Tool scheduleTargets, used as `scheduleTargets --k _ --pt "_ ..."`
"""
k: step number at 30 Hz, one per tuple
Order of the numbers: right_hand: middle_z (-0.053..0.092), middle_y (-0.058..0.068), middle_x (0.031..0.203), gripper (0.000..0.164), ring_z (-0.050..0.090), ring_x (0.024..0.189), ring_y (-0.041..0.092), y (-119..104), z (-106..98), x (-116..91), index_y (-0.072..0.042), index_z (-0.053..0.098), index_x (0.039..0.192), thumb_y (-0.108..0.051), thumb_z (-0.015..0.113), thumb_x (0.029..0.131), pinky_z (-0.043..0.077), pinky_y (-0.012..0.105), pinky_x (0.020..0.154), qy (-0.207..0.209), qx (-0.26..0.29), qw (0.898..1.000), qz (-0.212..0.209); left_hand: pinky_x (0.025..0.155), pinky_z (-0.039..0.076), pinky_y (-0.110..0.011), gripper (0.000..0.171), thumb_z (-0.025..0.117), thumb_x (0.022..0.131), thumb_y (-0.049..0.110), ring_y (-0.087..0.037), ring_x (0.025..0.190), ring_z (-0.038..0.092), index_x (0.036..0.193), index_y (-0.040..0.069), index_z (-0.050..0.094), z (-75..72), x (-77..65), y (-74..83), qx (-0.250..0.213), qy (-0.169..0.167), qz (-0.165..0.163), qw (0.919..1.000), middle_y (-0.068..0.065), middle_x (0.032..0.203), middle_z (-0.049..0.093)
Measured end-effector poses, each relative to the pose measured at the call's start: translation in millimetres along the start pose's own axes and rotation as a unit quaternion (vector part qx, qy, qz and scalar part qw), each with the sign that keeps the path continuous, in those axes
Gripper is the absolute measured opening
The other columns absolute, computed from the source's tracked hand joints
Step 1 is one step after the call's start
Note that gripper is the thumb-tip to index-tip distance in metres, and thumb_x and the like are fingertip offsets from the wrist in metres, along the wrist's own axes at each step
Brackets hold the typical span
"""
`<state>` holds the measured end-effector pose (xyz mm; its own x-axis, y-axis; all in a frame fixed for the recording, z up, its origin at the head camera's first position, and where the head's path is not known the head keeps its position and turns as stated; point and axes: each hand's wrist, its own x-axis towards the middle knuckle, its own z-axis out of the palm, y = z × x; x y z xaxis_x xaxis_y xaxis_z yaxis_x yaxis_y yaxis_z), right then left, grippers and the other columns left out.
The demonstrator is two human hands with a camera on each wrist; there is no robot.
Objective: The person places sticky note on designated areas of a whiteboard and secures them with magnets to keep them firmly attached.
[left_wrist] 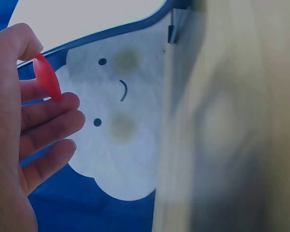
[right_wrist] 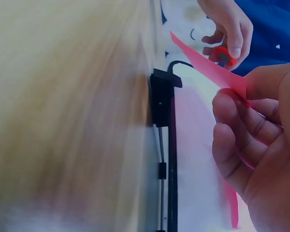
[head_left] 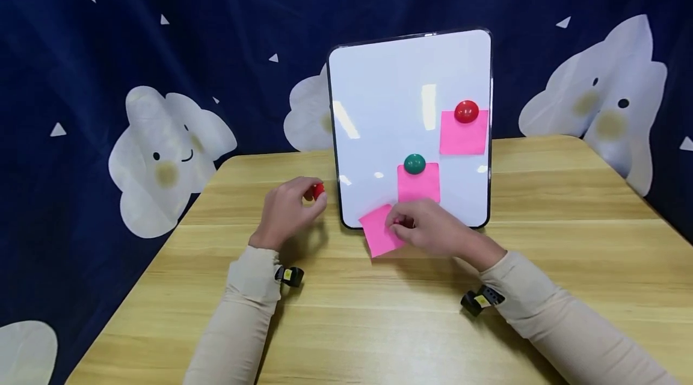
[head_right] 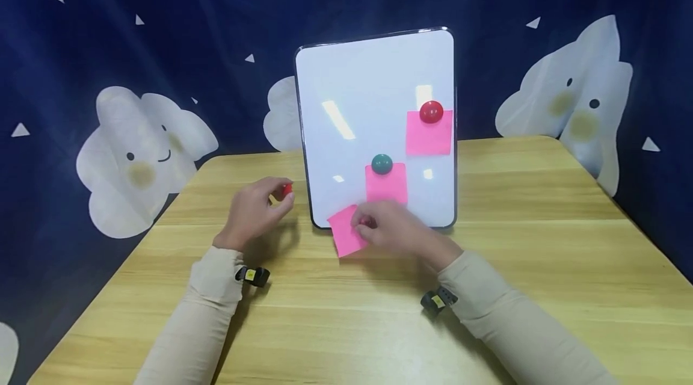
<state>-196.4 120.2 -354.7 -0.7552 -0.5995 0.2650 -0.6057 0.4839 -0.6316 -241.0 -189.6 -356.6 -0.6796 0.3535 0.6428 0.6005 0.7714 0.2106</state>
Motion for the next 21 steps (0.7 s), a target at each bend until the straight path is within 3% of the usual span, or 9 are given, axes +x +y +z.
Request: scheduleTargets --k 4,9,21 --pt "0.060 -0.008 0.077 0.014 0.055 0.073 0.013 0 -3 4 -0.015 0.072 0.090 -0.002 0.069 0.091 0.050 0.028 0.064 0.008 0.004 1.000 -0.006 0.058 0.049 -0.031 0.024 0.060 0.089 0.032 -0.013 0.070 0.061 0.094 0.012 0.074 2.0 9.1 3.3 0.000 0.022 0.016 0.9996 0.003 0.080 0.067" --pt "0.060 -0.006 0.076 0.013 0.054 0.070 0.015 0 -8 5 -0.013 0.072 0.092 -0.001 0.068 0.092 0.049 0.028 0.062 0.009 0.018 1.000 0.016 0.059 0.050 -0.030 0.025 0.058 0.092 0.032 -0.011 0.071 0.062 0.094 0.013 0.073 6.8 19.6 9.0 -0.004 0.030 0.025 0.9992 0.004 0.080 0.069" --pt "0.063 -0.005 0.077 0.011 0.055 0.070 0.016 7 -16 10 -0.012 0.072 0.093 -0.001 0.068 0.092 0.049 0.029 0.062 0.022 0.020 0.999 0.031 0.062 0.050 -0.034 0.028 0.059 0.095 0.033 -0.015 0.072 0.065 0.103 0.011 0.075 4.6 37.2 13.9 -0.035 0.032 -0.001 0.9989 0.002 0.084 0.072"
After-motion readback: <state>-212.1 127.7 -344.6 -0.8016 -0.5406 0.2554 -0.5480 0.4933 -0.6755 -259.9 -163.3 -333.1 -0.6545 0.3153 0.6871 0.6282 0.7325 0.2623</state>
